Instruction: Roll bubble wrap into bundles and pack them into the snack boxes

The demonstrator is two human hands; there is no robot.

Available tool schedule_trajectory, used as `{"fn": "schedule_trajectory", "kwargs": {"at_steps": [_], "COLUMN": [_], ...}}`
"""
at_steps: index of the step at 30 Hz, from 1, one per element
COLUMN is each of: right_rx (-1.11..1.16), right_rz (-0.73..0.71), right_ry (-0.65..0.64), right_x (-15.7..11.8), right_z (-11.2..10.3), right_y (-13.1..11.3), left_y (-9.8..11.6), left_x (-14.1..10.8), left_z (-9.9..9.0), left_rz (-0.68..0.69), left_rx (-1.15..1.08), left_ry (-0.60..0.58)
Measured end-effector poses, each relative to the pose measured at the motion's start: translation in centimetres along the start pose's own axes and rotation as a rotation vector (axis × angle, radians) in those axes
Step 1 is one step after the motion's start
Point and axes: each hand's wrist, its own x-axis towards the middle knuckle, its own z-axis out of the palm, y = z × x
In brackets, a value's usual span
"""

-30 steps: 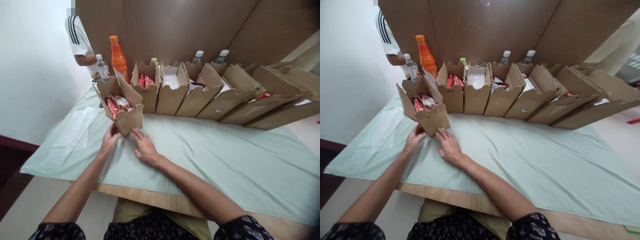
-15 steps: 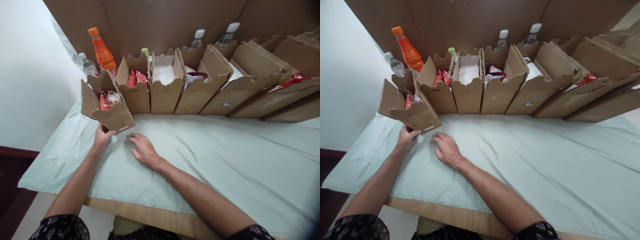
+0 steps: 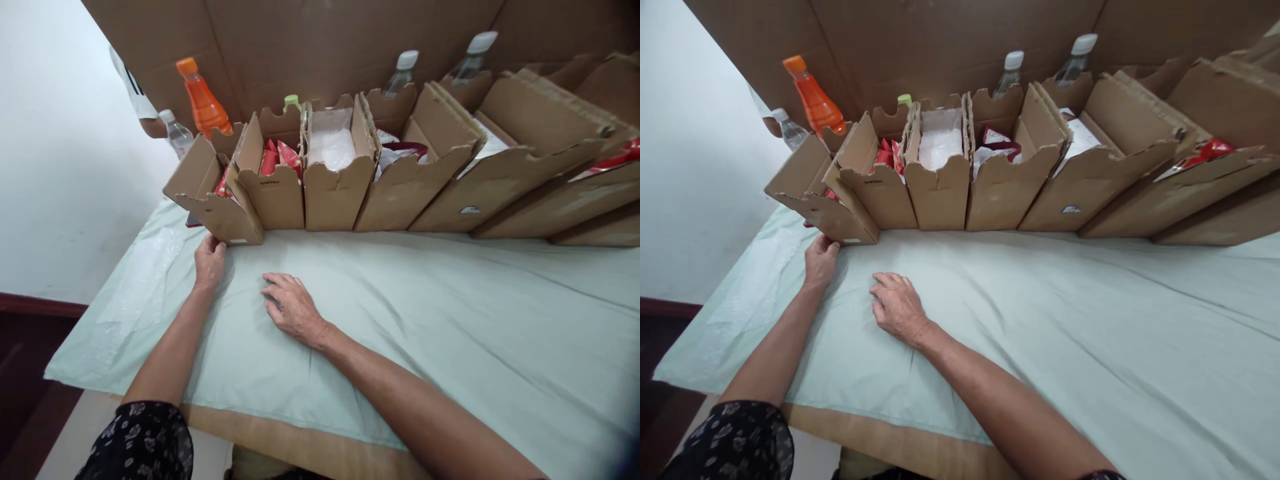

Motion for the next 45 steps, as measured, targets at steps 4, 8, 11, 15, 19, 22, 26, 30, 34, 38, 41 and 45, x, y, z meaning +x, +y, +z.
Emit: {"fn": "schedule_trajectory", "kwargs": {"at_steps": [4,8,11,15,19,22,26,30,34,38,41,45], "right_rx": [0.001,0.013,0.018,0.011,0.003,-0.001,-0.007,-0.009,0.000,0.000,-0.005,-0.023], "right_rz": [0.003,0.000,0.001,-0.009,-0.015,-0.020,-0.027,-0.033,-0.034,-0.035,-0.034,-0.022], "right_ry": [-0.014,-0.003,-0.002,-0.002,0.008,0.015,0.020,0.030,0.031,0.024,0.012,-0.009], "right_x": [0.0,0.1,0.0,0.0,0.1,0.1,0.1,0.0,0.0,0.0,0.1,0.3], "right_z": [-0.1,-0.2,-0.2,-0.2,-0.1,-0.1,-0.1,-0.1,0.1,0.1,0.1,0.0], "right_y": [-0.1,-0.1,-0.1,-0.1,-0.1,0.0,0.0,0.1,0.2,0.1,0.1,0.0], "left_y": [-0.5,-0.1,0.7,1.4,0.8,0.1,-0.5,-0.9,-1.0,-0.6,-0.3,-0.3], "left_x": [0.3,0.1,-0.9,-2.3,-2.0,-1.4,-1.0,-0.9,-0.9,-1.0,-1.2,-1.4], "left_z": [0.1,-0.2,0.0,0.7,0.9,0.7,0.6,0.5,0.5,0.7,0.9,1.0], "left_rz": [0.000,0.033,0.111,0.278,0.443,0.452,0.472,0.467,0.499,0.532,0.545,0.547], "left_rx": [0.093,0.159,0.183,0.186,0.227,0.281,0.360,0.469,0.543,0.612,0.657,0.695], "left_ry": [0.112,0.193,0.182,-0.051,-0.232,-0.307,-0.453,-0.550,-0.597,-0.621,-0.626,-0.617]}}
